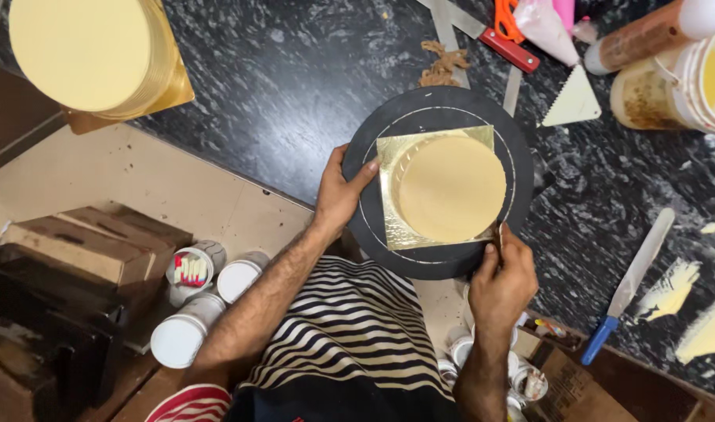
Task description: The person frosts several small round cakes using a spatula, scraper, and by hand, placing them on individual gold boards and then onto a rotating stand to smooth the sides and apply a gold-leaf decoration.
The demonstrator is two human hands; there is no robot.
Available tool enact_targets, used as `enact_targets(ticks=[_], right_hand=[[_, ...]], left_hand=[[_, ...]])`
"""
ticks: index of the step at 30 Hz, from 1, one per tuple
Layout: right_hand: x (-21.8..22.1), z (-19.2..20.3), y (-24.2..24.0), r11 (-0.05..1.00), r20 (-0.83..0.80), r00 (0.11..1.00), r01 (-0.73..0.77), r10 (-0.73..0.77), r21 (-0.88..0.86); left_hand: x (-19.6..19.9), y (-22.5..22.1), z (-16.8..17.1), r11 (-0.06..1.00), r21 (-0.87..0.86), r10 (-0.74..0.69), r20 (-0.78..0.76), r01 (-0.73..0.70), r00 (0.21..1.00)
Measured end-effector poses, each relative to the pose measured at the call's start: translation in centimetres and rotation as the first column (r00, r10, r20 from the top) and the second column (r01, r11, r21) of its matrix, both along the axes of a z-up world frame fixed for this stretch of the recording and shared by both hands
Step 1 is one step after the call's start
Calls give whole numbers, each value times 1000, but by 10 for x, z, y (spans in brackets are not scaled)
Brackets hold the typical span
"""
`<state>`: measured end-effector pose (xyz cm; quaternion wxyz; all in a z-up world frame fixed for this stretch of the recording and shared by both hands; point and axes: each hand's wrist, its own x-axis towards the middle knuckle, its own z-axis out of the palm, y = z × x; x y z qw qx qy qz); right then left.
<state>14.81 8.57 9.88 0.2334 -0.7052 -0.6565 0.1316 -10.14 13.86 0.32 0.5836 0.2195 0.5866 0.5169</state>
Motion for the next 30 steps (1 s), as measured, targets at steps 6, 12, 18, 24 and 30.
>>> enact_targets(ticks=[6,12,18,24,30], right_hand=[[0,9,16,994,-6,999,36,-37,-106],[-22,1,23,987,-245,969,-12,-28,-163],[-50,0,30,962,-426,896,3,-125,-275],[-79,-12,53,900,-439,872,5,-218,-437],[-146,26,140,966,-330,943,-36,-52,-255]], left_hand=[[4,-11,-10,997,-26,71,87,-69,994],[-16,-11,-7,998,13,66,127,-68,990],[-61,-2,-3,993,-108,72,285,-42,956],[-120,14,-2,982,-173,-17,338,79,941],[-183,24,-17,978,-123,-120,335,170,935]])
